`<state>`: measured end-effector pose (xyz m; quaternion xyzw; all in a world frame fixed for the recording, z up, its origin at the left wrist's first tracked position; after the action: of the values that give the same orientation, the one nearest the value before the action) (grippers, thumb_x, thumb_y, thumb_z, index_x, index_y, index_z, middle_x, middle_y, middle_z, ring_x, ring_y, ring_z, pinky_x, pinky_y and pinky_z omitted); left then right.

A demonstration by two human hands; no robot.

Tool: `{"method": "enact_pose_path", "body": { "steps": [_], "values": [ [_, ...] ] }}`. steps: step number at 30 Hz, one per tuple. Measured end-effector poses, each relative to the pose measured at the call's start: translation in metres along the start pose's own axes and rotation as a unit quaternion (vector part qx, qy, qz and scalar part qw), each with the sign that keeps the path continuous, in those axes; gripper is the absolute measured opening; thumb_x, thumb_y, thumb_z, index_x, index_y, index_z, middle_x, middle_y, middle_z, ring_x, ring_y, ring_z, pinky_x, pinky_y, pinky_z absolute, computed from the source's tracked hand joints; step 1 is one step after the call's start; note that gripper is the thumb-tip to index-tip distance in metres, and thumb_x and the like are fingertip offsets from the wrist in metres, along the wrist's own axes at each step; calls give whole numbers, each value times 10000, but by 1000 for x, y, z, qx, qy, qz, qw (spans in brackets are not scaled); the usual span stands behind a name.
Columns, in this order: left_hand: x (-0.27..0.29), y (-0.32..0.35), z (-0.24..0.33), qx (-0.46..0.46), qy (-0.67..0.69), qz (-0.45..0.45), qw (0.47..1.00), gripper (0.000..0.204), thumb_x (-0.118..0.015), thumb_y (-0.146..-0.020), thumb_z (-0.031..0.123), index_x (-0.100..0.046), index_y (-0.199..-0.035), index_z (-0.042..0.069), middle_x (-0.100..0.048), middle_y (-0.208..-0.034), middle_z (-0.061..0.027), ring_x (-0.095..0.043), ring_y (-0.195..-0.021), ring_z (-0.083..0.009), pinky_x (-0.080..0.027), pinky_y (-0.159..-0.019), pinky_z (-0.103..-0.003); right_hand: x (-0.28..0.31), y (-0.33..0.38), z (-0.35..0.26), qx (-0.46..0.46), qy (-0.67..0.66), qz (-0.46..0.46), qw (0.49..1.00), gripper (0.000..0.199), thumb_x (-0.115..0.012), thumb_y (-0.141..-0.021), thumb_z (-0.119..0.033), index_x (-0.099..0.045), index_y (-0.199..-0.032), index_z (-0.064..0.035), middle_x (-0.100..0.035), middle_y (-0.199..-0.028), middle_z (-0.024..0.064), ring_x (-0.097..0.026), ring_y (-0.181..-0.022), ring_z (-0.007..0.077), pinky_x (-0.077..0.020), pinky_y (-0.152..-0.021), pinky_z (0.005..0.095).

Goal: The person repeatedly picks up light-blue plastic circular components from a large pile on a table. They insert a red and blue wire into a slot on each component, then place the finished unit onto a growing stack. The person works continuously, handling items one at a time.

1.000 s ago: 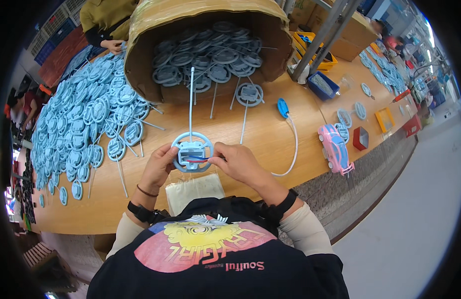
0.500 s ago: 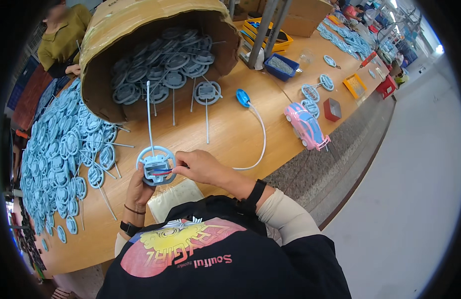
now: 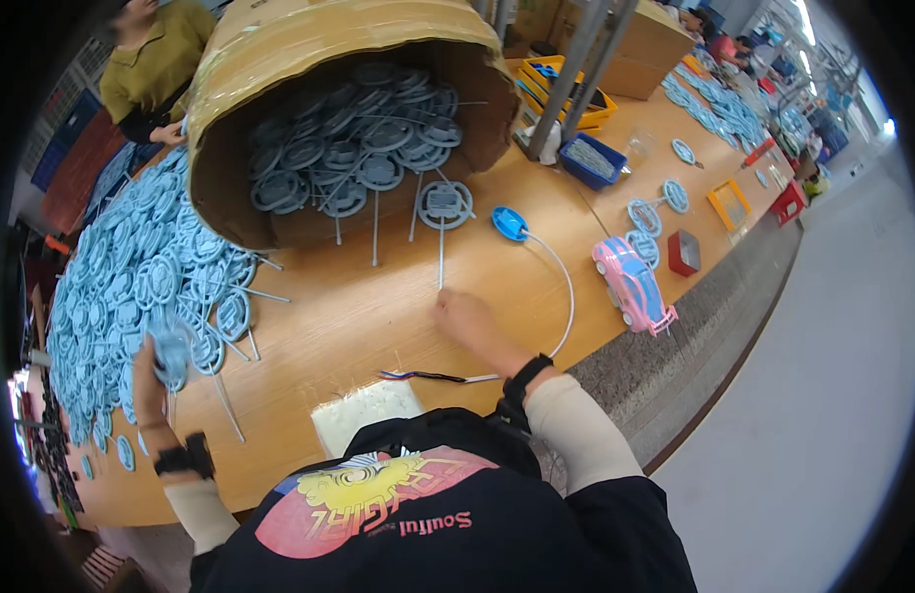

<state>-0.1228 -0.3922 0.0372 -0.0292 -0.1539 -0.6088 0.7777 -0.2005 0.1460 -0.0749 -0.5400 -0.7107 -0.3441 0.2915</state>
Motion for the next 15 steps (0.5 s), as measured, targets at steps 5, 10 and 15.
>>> {"method": "enact_pose_path", "body": {
  "steps": [5, 10, 15],
  "values": [
    [4, -73, 0, -4, 417, 87, 905, 474, -425, -930, 243, -297, -1297, -29, -410, -1271, -225, -419, -1186, -319, -375, -980, -378, 13, -53, 24, -45, 105, 55, 992, 321, -573, -740, -318, -583, -775, 2, -617, -777, 193, -598, -775, 344, -471, -687, 426],
    [-189, -37, 17, 52, 127, -120, 983, 376, -524, -873, 178, -454, -1212, 32, -596, -1022, -69, -583, -923, -180, -492, -776, -280, -33, -58, 20, -120, -62, -187, 973, 268, -598, -745, -292, -566, -729, -26, -603, -691, 134, -587, -585, 236, -461, -524, 351],
    [-295, 48, 30, -272, -240, -136, 922, 739, -706, -711, 284, -348, -1294, 4, -347, -1331, -224, -362, -1227, -345, -391, -950, -366, -7, 8, -110, -90, -549, -318, 768, 157, -571, -822, -202, -518, -727, -88, -487, -598, -11, -409, -454, 67, -329, -414, 204]
  ]
}}
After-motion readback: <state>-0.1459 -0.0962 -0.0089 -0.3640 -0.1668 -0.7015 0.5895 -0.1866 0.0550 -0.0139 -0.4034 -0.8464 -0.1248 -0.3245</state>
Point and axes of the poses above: each hand's wrist, its own y-axis away from the middle knuckle, its own x-axis out of the back of the hand, z = x × y, the point moved 8 cm from there along -y, towards the middle knuckle
